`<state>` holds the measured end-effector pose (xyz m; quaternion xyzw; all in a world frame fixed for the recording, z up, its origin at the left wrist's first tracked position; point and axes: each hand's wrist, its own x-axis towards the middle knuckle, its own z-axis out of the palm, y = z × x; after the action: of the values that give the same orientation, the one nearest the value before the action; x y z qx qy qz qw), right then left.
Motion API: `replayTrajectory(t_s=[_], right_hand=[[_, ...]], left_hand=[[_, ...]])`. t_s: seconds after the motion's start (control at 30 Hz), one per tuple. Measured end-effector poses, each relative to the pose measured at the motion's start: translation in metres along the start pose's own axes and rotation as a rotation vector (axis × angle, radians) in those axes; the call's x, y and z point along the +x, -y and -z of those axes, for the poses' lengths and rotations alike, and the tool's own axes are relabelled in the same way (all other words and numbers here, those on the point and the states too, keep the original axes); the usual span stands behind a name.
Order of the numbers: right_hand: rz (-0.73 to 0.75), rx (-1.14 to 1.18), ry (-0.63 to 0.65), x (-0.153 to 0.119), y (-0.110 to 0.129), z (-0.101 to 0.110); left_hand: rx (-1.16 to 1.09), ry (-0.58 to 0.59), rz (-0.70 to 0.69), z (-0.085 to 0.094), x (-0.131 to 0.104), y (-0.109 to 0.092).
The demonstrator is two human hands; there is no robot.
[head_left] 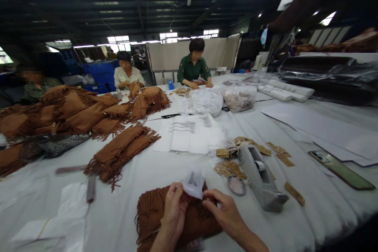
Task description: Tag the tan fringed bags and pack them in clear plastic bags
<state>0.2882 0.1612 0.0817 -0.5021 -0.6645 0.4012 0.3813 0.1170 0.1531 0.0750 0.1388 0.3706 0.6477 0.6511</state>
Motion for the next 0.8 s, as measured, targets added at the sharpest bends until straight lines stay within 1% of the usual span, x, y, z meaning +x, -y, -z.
replayTrajectory(t_s=[0.03, 0.1, 0.17, 0.2, 0.27, 0.3, 0.33, 0.37, 0.4, 0.47, 0.53, 0.63, 0.73, 0.8], right_hand=[[-0.011, 0.004, -0.019, -0.001, -0.004, 0.001], [-0.085, 0.037, -0.122, 0.0, -0.013, 0.005], [-0.239, 0.13, -0.215, 0.003, -0.018, 0.008], [-0.334, 0.218, -0.201, 0.004, -0.02, 0.009], [-0.525, 0.479, -0.053, 0.005, -0.018, 0.007], [-0.591, 0.627, 0.025, 0.006, -0.016, 0.004], [-0.624, 0.764, 0.066, 0.006, -0.014, 0.001], [-0.626, 0.873, 0.059, 0.007, -0.012, -0.001], [-0.605, 0.945, 0.009, 0.009, -0.009, -0.003], [-0.528, 0.978, -0.115, 0.012, -0.006, -0.004], [-0.485, 0.922, -0.166, 0.016, -0.005, -0.002], [-0.47, 0.814, -0.214, 0.018, -0.006, 0.004], [-0.484, 0.751, -0.283, 0.018, -0.011, 0.008], [-0.512, 0.735, -0.29, 0.017, -0.016, 0.009]], left_hand=[[-0.01, 0.0, -0.002, 0.002, 0.0, -0.003], [-0.004, 0.017, -0.001, 0.004, -0.002, -0.008], [0.014, 0.078, 0.017, 0.002, -0.004, -0.01], [0.02, 0.12, 0.033, 0.0, -0.006, -0.011], [0.025, 0.204, 0.077, -0.006, -0.01, -0.009], [0.03, 0.236, 0.097, -0.009, -0.012, -0.008], [0.041, 0.258, 0.109, -0.01, -0.013, -0.005], [0.057, 0.265, 0.109, -0.011, -0.014, -0.003], [0.081, 0.26, 0.097, -0.009, -0.015, -0.001], [0.147, 0.208, 0.043, -0.003, -0.013, 0.004], [0.238, 0.137, -0.02, 0.005, -0.01, 0.007], [0.367, 0.053, -0.087, 0.014, -0.005, 0.01], [0.435, 0.015, -0.099, 0.014, -0.003, 0.009], [0.479, 0.006, -0.091, 0.012, -0.003, 0.008]])
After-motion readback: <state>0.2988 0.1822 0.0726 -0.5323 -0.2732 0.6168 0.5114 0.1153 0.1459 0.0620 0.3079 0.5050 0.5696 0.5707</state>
